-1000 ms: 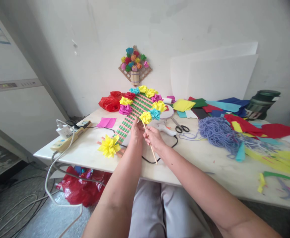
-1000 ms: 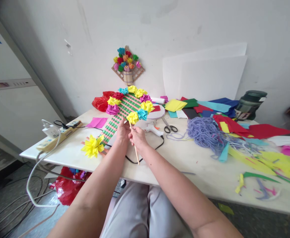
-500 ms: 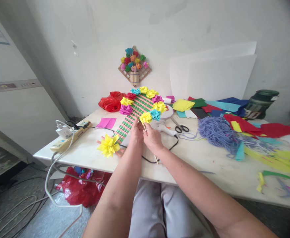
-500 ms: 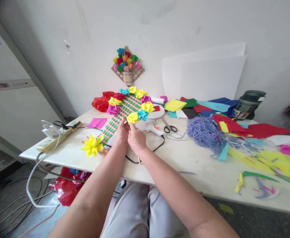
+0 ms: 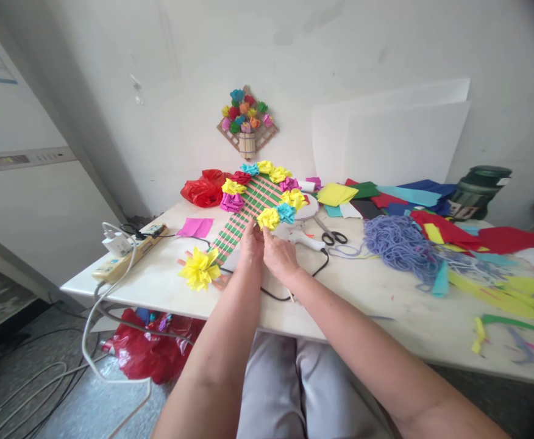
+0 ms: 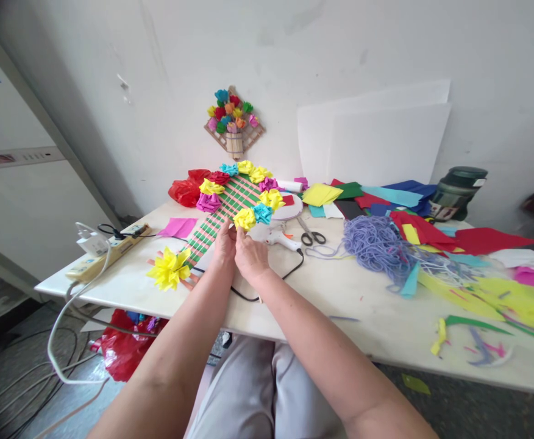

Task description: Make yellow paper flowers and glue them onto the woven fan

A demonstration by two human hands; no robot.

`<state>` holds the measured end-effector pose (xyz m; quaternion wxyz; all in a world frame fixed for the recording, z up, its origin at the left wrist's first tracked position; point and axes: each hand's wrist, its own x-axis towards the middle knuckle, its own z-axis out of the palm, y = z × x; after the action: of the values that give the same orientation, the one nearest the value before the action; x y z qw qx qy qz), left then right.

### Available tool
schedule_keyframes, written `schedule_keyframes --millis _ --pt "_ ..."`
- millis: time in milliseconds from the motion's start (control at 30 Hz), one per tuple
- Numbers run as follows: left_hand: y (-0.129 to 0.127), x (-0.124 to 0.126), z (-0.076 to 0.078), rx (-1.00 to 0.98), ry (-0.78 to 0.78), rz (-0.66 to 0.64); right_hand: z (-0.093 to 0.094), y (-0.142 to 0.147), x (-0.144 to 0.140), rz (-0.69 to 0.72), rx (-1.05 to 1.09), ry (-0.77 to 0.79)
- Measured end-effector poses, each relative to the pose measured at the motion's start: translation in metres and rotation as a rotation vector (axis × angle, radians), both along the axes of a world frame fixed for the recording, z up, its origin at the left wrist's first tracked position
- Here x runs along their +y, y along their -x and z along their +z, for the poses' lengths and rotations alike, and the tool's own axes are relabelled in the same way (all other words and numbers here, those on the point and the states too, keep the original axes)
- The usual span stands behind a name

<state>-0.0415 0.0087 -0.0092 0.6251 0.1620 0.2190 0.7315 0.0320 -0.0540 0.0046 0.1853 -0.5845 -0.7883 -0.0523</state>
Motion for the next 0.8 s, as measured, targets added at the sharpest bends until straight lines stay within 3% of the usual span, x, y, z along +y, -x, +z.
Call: schedule_keyframes --millis 500,800 --pt "0.0013 0.0014 -0.0021 0.104 0.054 0.075 -0.001 0.0 0.0015 0.038 0.125 0.017" --pt "0.0022 -0.0037 0.0038 0.147 0.179 0.043 0.0 -0.0008 -0.0017 -0.06 0.257 0.078"
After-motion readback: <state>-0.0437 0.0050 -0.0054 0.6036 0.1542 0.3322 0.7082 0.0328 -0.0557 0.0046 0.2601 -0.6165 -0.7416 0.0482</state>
